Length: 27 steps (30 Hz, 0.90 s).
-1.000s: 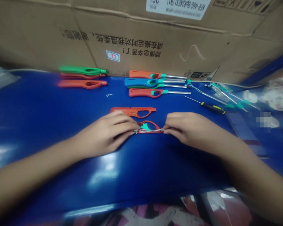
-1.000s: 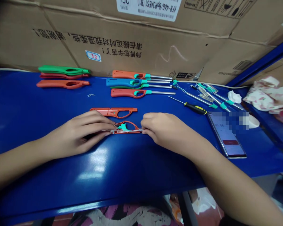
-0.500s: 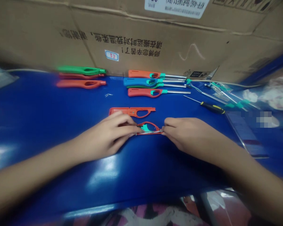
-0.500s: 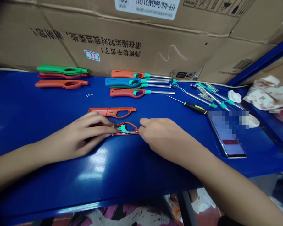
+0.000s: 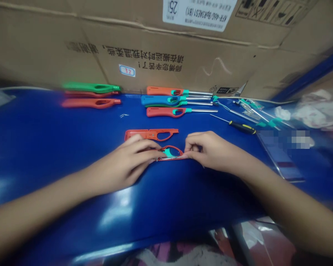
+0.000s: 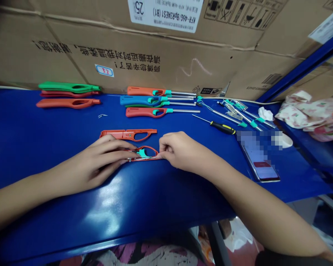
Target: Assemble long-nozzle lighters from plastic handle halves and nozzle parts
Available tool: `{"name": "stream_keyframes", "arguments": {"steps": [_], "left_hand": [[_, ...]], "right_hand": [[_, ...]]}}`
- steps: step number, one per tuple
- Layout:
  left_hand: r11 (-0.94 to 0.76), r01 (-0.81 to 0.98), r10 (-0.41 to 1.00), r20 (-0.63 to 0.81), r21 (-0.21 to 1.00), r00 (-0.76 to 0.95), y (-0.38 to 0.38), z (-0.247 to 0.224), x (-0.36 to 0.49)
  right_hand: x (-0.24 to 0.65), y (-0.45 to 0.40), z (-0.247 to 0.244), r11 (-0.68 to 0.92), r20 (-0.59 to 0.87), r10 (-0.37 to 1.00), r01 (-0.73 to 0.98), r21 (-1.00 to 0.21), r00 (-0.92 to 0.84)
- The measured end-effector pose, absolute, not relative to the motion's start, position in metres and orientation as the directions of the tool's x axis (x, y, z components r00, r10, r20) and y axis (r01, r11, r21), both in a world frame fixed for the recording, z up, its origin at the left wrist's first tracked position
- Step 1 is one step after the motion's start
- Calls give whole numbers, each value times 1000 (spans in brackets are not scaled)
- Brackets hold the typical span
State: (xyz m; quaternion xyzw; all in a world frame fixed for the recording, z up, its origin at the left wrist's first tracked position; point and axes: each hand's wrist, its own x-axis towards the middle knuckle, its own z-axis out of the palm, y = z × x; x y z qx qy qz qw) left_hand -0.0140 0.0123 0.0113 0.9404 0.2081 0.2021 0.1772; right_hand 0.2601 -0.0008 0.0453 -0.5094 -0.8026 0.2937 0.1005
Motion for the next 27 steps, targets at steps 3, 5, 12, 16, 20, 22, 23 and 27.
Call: {"name": "stream_keyframes", "arguments": {"steps": [3,5,12,16,20,22,23,27], "left_hand": [[-851,324,467,313,414,827,12,12,-13],[-850,322,467,315,417,826,12,13,-12],[-845,318,467,302,431,831,12,14,-12],[-835,318,479,309,449,822,12,11,-13],[-815,321,505,318,483,803,11,10,-13],[-809,321,511,320,493,797,11,10,-12],[-807,320,513,321,497,796,11,10,-12],[-804,326,519,320,497,792,11,10,-11]], "right_hand": [[259,-2,47,278,-160,879,756,-593,-449],[260,-4,48,327,-109,870,728,-603,-481],[258,-13,47,504,33,781,598,-623,-624],[253,-15,44,516,34,773,596,-615,-634],[248,-15,35,516,59,795,621,-590,-604],[245,-15,30,508,82,812,631,-586,-577],[244,-15,27,505,96,819,630,-589,-566],[242,-15,23,516,136,811,588,-622,-569]]}}
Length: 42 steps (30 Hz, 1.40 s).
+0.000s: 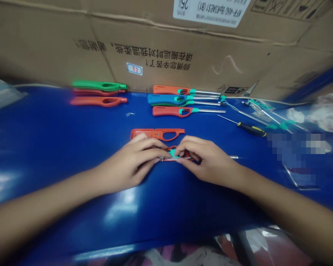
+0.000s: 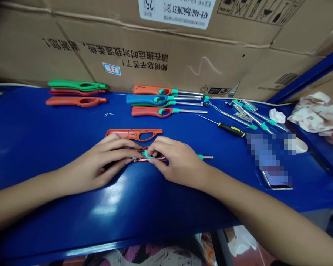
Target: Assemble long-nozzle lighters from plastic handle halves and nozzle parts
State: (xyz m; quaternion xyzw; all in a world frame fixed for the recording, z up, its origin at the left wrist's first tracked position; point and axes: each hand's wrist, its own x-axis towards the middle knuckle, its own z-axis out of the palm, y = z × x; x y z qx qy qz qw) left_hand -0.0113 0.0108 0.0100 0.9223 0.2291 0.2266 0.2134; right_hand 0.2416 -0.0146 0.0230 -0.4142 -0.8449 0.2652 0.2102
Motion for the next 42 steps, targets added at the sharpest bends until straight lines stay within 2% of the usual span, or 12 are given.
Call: {"name": "stream_keyframes", "arguments": {"steps": [7,13,19,24,35,39,42], "left_hand": [[-837,333,486,313,433,816,12,9,-14],[-877,331,442,314,347,841,13,9,-17],[-885,327,431,315,332,846,13,9,-18],[-895,323,414,306,307,857,14,9,-18],[-908,342,403,287,240,869,12,8,-17],[-908,354,408,277,223,870,11,10,-16],[-910,345,402,292,229,868,11,9,-16]], "right_hand": [[245,-15,27,514,112,798,573,-638,-592],[247,-13,28,546,137,790,584,-600,-598],[247,-10,29,401,65,858,584,-706,-510],[250,-8,34,382,21,847,582,-718,-531],[257,-6,38,605,124,739,572,-554,-662],[258,-8,40,656,75,701,600,-457,-709],[259,-8,39,661,45,694,610,-438,-719]]}}
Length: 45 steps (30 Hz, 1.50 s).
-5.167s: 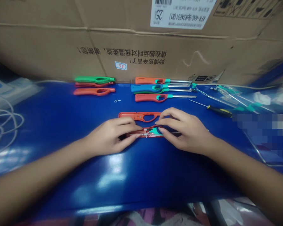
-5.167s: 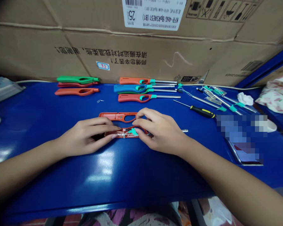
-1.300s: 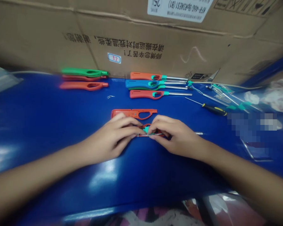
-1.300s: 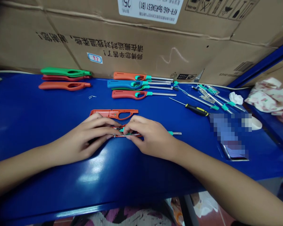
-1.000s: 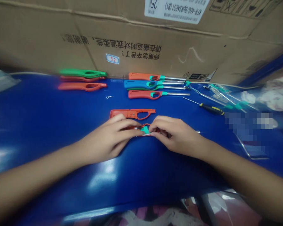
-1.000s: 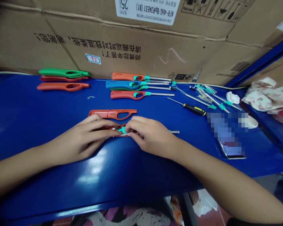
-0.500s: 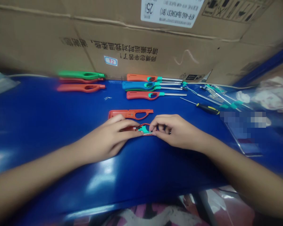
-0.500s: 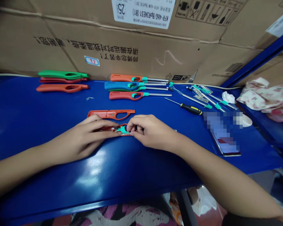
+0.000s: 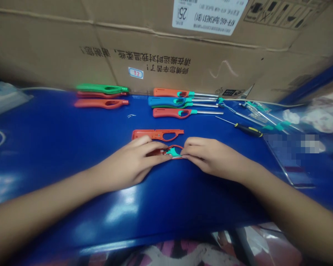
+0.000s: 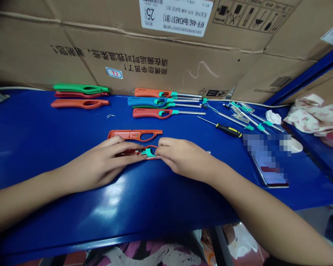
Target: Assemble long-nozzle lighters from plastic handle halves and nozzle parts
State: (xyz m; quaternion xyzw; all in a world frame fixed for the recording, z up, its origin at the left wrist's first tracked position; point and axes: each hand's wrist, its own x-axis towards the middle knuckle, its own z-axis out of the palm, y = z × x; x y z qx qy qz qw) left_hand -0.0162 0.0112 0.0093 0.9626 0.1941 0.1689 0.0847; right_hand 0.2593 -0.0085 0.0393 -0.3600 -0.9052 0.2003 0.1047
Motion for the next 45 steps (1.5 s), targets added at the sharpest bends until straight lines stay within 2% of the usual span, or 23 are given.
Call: {"name": "stream_keyframes", "arguments": {"steps": [5,11,19,23,28,37,45], "left_hand": [[-892,338,426,313,298,849,11,7,-18],[-873,339,449,305,351,840,11,7,-16],[-888,347,432,289,301,854,11,9,-16],[-868,359,461,289,344,839,8,11,-15],[-838,353,491,294,415,820,8,12,-15],[-846,365,484,275,388,830,7,11,-17],[-867,380,466,250,323,849,6,13,-17]], "right_hand": [[260,-7,38,682,92,677,575,-451,-730],[257,-8,35,693,98,687,609,-385,-720],[258,-8,35,671,62,695,615,-413,-716],[256,-10,35,648,23,718,656,-388,-696],[256,-10,37,635,49,716,620,-462,-696],[259,-8,41,603,24,713,595,-531,-701],[256,-7,39,600,40,722,596,-534,-691]]}}
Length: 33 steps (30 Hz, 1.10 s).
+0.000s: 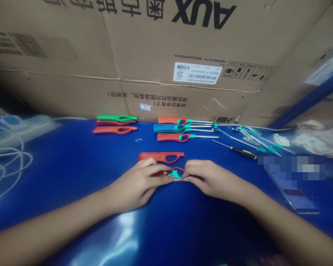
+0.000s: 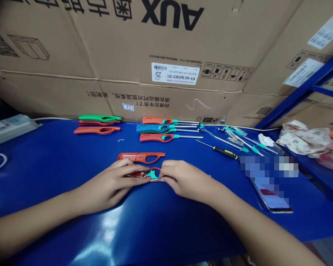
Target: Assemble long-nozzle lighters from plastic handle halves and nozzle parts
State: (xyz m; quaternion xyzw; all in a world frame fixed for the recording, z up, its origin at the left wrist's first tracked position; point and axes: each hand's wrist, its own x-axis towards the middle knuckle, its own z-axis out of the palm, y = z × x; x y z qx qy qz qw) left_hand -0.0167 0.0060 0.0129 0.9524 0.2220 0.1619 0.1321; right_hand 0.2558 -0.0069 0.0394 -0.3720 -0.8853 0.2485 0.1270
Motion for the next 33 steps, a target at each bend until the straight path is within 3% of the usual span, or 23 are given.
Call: {"name": "stream_keyframes", "arguments": {"steps": [13,33], "left_hand": [[-901,346,416,302,260,858,8,12,-17],[-896,368,431,288,248,855,8,11,-15]], "right_hand": [[261,-7,41,603,73,714,558,-571,-697],[259,-7,38,639,73,709,596,-486,-701]]}}
